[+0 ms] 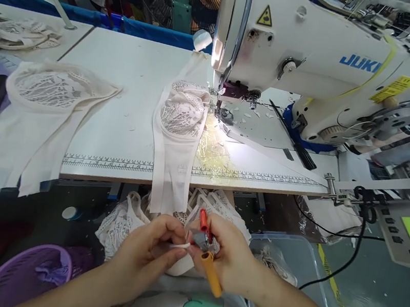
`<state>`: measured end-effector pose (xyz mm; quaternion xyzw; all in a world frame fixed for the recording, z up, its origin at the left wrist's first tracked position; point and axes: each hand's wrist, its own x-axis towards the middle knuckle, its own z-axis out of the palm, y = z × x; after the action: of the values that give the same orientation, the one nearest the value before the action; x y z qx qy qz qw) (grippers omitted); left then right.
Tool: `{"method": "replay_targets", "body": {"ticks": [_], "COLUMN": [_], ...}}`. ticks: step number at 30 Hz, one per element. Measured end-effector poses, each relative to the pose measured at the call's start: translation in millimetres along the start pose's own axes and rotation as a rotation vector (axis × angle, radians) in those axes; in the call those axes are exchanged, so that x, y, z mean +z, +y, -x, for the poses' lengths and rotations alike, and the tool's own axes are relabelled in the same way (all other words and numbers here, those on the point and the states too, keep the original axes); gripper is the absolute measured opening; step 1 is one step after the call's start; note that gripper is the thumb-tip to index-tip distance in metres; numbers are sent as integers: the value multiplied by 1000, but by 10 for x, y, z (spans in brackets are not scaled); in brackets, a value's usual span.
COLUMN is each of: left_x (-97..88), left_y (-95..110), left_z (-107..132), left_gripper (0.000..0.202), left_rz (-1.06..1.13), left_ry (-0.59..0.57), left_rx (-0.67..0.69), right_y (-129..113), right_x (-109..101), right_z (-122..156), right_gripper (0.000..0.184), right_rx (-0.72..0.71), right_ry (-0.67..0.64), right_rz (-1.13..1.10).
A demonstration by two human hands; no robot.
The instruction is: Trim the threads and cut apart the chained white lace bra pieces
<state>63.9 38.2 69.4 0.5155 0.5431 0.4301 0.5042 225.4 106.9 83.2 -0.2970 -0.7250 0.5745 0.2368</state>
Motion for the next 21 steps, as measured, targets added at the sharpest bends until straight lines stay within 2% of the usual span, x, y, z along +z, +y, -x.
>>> {"method": "replay_targets", "body": {"ticks": [2, 5, 8, 12, 16, 18, 21], "left_x": [-14, -158, -372, -529, -435, -344, -238], "left_y": [-34, -133, -245, -281, -134, -39, 37], "left_z": [-6, -21, -33, -41, -81, -120, -177], "left_gripper": [6, 15, 18, 17, 23, 25, 22], "left_rz": [-149, -460, -735, -876, -923, -938, -947], "left_ry": [-64, -161, -152, -153, -212, -255, -364], "left_rx": [51, 186, 268, 271, 293, 304, 322], "right_y": [19, 86, 186, 299, 297, 254, 194], "right_x": [-33, -167, -353, -538, -504, -387, -161], "right_z": [47, 159, 277, 340, 273, 218, 141], "right_gripper": [16, 18, 18, 14, 15, 18, 15], "right_rx": [30, 73, 83, 158, 125, 64, 13], "right_ry": [6, 45, 148, 287, 402, 355, 70], "right_rz": [6, 36, 77, 257, 539, 521, 376]}}
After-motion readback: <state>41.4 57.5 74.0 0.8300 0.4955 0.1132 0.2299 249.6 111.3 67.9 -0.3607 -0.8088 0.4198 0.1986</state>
